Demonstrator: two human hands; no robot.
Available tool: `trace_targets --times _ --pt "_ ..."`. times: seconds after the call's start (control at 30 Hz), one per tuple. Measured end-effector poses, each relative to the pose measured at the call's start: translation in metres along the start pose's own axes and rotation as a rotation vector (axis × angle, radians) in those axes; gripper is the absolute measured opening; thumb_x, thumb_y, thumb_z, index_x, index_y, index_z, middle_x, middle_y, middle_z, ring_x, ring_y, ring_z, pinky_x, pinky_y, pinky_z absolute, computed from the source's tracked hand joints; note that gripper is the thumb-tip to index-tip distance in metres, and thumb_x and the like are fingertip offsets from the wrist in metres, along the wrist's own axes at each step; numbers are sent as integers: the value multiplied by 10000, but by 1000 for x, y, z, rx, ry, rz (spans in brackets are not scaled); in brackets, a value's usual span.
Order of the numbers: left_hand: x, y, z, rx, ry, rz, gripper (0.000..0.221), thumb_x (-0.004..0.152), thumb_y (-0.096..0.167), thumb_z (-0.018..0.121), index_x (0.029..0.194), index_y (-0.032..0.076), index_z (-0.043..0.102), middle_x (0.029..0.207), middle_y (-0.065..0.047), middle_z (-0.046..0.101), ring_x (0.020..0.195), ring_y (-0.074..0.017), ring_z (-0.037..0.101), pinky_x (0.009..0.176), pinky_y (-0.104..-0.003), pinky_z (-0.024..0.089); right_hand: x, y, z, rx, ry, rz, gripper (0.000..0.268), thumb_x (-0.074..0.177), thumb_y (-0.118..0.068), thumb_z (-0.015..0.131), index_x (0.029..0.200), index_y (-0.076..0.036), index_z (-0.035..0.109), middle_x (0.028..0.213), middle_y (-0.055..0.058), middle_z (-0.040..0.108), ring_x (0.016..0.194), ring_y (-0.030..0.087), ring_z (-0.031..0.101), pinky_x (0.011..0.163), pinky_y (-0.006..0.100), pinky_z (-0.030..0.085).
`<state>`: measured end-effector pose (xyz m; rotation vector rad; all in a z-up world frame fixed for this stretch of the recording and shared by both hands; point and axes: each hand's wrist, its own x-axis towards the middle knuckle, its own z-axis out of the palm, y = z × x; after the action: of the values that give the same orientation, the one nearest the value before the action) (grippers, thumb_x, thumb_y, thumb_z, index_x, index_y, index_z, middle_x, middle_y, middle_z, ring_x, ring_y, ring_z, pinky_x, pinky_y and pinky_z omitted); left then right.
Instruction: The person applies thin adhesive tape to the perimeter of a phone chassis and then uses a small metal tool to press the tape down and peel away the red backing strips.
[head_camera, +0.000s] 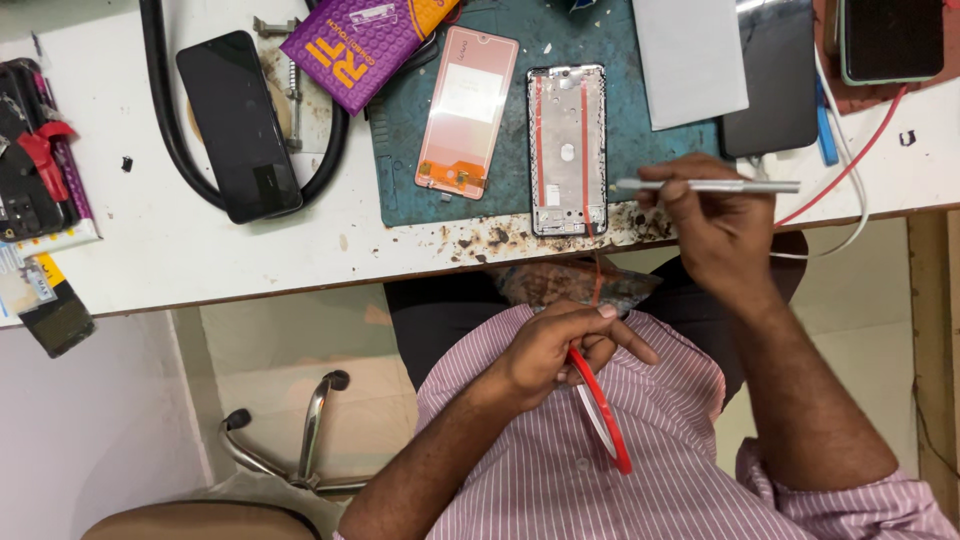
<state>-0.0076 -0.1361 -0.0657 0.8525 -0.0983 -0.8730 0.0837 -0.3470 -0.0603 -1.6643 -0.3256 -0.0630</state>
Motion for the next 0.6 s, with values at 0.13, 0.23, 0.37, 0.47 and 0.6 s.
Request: trace_targets --times 0.13,0.23,0.37,0.47,0.6 --pt "-1 0 -1 9 -5 3 574 1142 321 333 1096 -95 726 490 33 355 417 -85 288 447 -283 287 -10 10 6 -79 29 5 117 1050 -48 737 1152 7 724 1076 116 707 946 130 672 780 236 555" --pt "-1 -1 -1 18 2 -17 571 1138 321 324 1101 -83 725 486 32 362 413 -88 297 447 -285 293 -12 11 12 -50 55 -23 83 1053 -21 727 1128 6 701 1170 127 711 1084 163 697 925 281 590" --pt "-1 0 -1 19 13 -31 568 1143 319 322 1107 -79 726 495 34 363 420 -87 301 452 -285 298 -10 6 18 -70 54 -10 90 1036 -5 714 1124 10 698 1239 151 718 1176 187 706 979 304 606" --pt "-1 0 -1 18 10 -34 570 1146 320 320 1109 -79 726 500 34 364 423 -87 303 452 -283 297 -10 4 20 -83 44 50 95 1017 -7 721 1109 6 699 1219 155 734 1109 170 720 920 289 618" --pt "-1 0 -2 30 16 -26 574 1140 324 318 1107 -79 726 496 31 370 419 -87 306 450 -285 307 -8 3 18 -167 18 36 82 1012 -9 731 1090 8 710 1194 160 750 1040 171 731 844 279 619"
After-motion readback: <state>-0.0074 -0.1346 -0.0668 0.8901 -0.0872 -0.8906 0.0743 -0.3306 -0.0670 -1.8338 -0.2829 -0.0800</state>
